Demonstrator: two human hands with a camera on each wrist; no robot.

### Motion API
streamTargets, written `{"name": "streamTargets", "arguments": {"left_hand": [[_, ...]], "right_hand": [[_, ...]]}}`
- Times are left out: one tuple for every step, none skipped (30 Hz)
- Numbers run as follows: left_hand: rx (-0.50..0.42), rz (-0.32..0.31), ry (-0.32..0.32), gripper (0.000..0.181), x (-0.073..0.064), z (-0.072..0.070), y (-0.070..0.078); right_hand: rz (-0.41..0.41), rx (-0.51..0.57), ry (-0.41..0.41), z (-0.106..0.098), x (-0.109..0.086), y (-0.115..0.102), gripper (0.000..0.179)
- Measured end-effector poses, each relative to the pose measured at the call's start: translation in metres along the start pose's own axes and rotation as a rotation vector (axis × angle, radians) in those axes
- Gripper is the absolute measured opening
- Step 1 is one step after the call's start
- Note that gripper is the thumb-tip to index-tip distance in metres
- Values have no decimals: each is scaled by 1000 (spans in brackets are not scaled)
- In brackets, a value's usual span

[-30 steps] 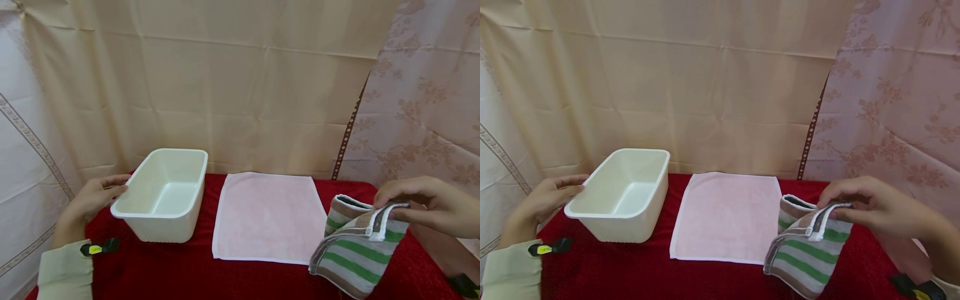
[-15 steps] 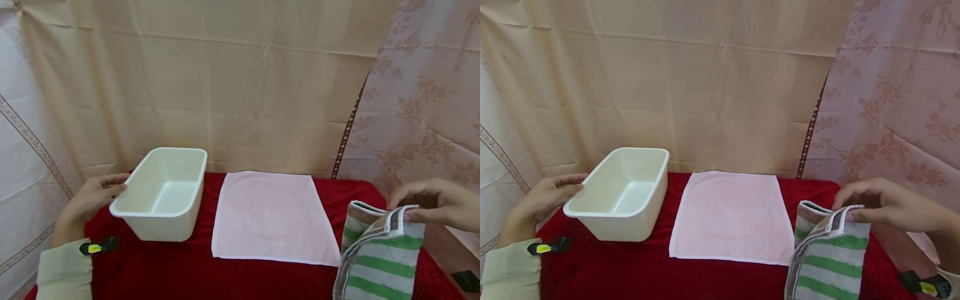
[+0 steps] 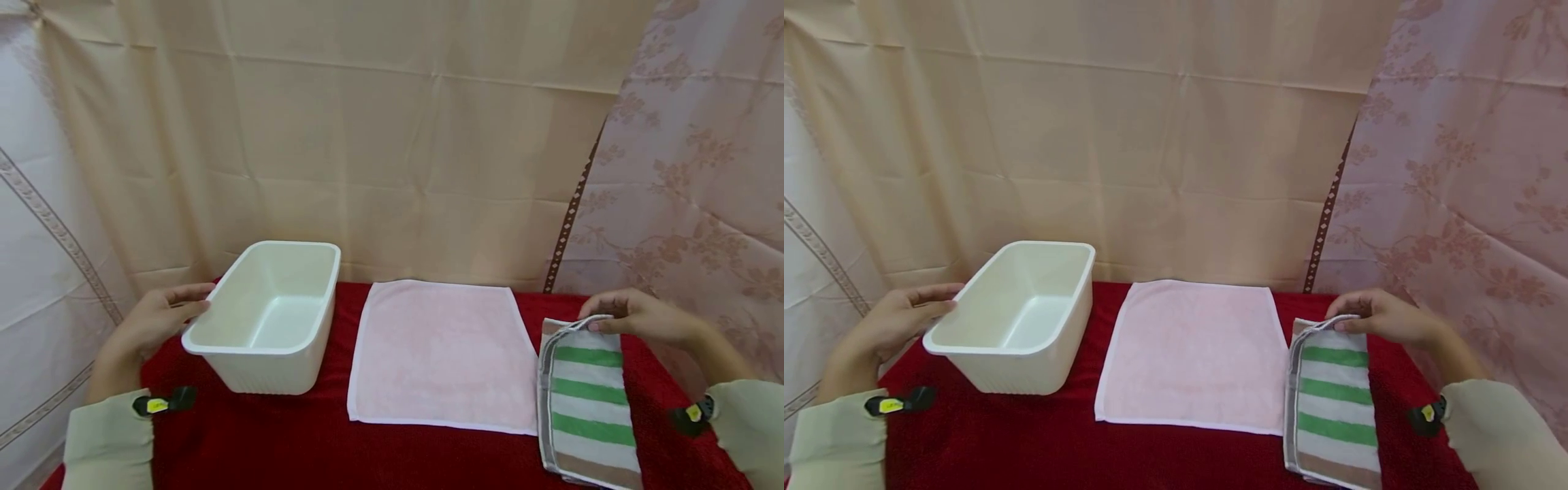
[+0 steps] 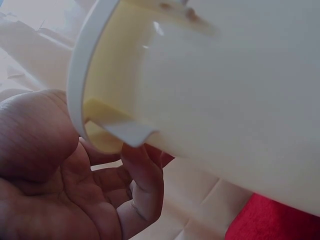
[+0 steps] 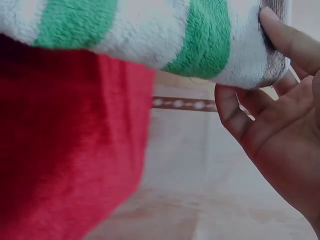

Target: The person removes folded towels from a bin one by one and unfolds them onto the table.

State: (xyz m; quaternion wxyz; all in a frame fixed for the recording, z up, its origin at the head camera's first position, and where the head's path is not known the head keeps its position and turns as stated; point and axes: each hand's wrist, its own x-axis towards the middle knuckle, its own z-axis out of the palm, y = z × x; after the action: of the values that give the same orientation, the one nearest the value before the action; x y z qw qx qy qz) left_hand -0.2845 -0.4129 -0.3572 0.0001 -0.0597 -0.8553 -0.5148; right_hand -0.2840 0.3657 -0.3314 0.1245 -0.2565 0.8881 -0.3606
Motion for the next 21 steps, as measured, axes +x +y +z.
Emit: {"name": "streamTargets", "arguments": {"left_hand": [[-3, 1, -1, 59, 0, 0, 0], [-9, 4, -6, 58, 1, 0, -1], [-13, 5, -6, 58, 1, 0, -1], [-14, 4, -5, 58, 1, 0, -1], [-17, 5, -5, 58, 1, 0, -1], [-20, 7, -5, 58, 2, 0, -1], [-23, 8, -4, 58, 2, 0, -1], [-22, 9, -3, 58, 2, 0, -1], [-20, 8, -1, 58, 2, 0, 0], [-23, 9, -1, 58, 2, 1, 0], [-26, 11, -3, 58, 3, 1, 0], [-28, 13, -4, 57, 3, 1, 0], [-30, 12, -4, 58, 3, 2, 0], [-30, 11, -4, 57, 3, 2, 0], [-30, 11, -5, 57, 3, 2, 0], [-28, 8, -3, 57, 3, 2, 1], [-25, 5, -2, 57, 3, 2, 1], [-20, 1, 0, 57, 3, 2, 1], [-13, -3, 3, 57, 2, 2, 2], [-7, -6, 3, 57, 2, 1, 2], [-3, -9, 4, 57, 2, 1, 2]], "right_hand": [[23, -3, 8, 2, 4, 5, 18], [47, -7, 17, 4, 9, 10, 18], [70, -9, 24, 6, 13, 15, 19], [91, -7, 31, 7, 17, 20, 20], [110, 0, 35, 9, 20, 25, 21], [122, 2, 36, 11, 24, 29, 22], [127, 2, 34, 12, 27, 33, 22], [135, 5, 36, 14, 29, 37, 23], [145, 4, 39, 16, 32, 41, 23], [157, 1, 44, 18, 34, 44, 24], [167, 2, 43, 20, 36, 47, 24], [180, 0, 46, 22, 38, 50, 25], [195, -5, 49, 24, 39, 53, 25], [213, -10, 55, 27, 41, 56, 26], [228, -13, 59, 29, 42, 58, 27], [241, -13, 62, 31, 43, 61, 28], [247, -14, 62, 33, 44, 63, 29], [256, -18, 64, 35, 45, 65, 29], [263, -21, 66, 37, 46, 68, 29], [267, -22, 66, 39, 46, 70, 29], [266, -29, 63, 40, 47, 71, 29]]}}
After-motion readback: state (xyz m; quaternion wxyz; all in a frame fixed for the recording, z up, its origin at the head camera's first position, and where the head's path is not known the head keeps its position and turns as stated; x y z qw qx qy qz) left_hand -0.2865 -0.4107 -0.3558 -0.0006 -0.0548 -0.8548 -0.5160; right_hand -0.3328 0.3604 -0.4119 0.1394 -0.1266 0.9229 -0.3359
